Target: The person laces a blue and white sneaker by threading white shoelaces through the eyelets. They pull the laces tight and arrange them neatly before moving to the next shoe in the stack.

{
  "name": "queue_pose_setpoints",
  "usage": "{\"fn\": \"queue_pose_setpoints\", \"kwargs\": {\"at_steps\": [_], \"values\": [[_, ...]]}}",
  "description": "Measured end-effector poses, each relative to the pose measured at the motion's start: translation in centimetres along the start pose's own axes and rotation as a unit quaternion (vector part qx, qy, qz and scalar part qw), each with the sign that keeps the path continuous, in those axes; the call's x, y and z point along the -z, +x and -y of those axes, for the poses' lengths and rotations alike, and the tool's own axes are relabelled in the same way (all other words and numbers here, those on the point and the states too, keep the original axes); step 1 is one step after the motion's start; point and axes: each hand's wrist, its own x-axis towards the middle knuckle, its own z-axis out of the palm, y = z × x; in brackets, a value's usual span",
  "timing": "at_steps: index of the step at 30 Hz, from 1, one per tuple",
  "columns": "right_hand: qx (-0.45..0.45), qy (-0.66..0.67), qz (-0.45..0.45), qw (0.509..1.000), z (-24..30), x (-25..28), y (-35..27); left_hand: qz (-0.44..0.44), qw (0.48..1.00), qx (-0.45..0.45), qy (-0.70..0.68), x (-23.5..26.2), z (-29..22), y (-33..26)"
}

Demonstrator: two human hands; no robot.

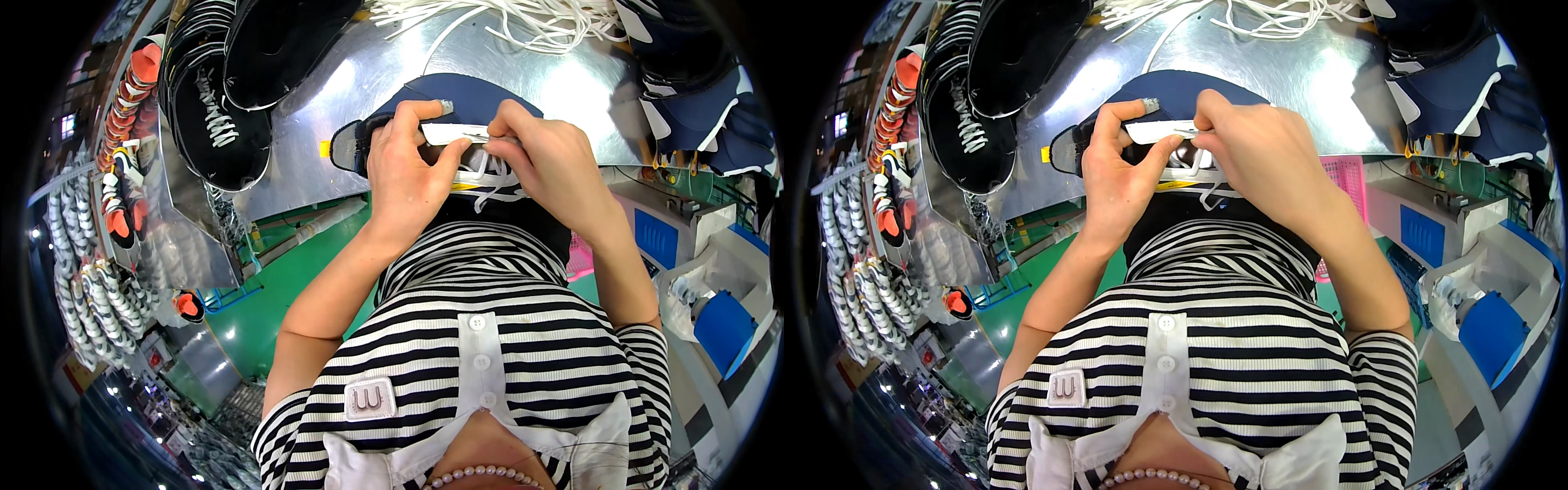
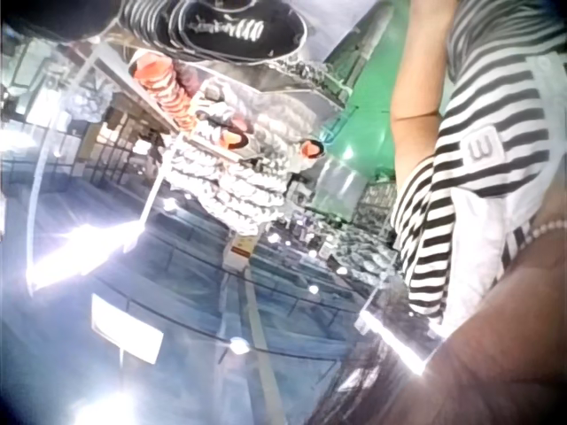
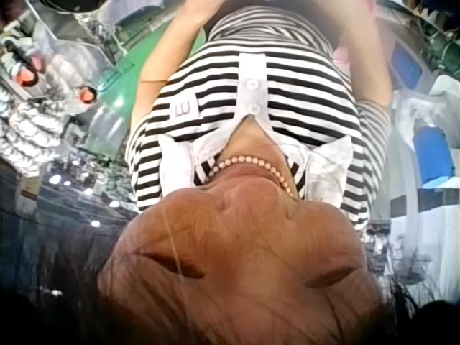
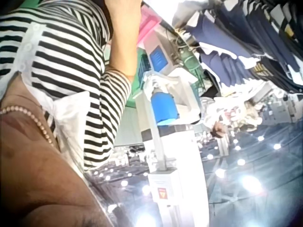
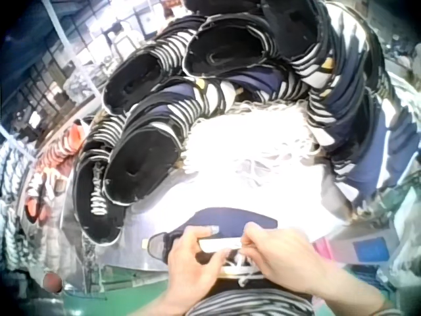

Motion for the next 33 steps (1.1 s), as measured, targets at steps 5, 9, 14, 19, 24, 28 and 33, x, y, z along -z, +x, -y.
{"fn": "queue_pose_setpoints", "kwargs": {"at_steps": [5, 9, 14, 19, 24, 28, 33], "values": [[0.028, -0.133, -0.027, 0.990, 0.7, -2.7, 1.7, 0.010, 0.997, -0.060, 0.037, -0.7, -0.4, 0.0], [-0.010, -0.038, -0.011, 0.999, 0.0, -1.1, 1.8, -0.026, 0.999, -0.028, -0.025, -0.4, 1.0, 0.7], [-0.176, 0.050, -0.039, 0.982, -0.1, 2.8, -0.9, 0.000, 0.985, 0.094, -0.146, -0.1, -0.8, 2.0], [-0.167, -0.001, -0.165, 0.972, -2.6, -1.0, -2.0, 0.023, 0.972, 0.090, -0.214, 0.0, -0.5, 2.8], [-0.158, 0.067, -0.230, 0.958, -4.3, -1.3, -1.4, 0.054, 0.979, 0.050, -0.188, 1.9, -2.5, 2.2], [-0.267, 0.234, -0.182, 0.917, -3.6, 0.5, -3.7, 0.092, 0.965, -0.157, 0.191, 2.7, -3.6, 0.3], [-0.278, 0.132, -0.084, 0.948, -1.0, -1.3, -6.4, 0.130, 0.970, -0.166, 0.125, -0.5, -2.6, 1.5]]}}
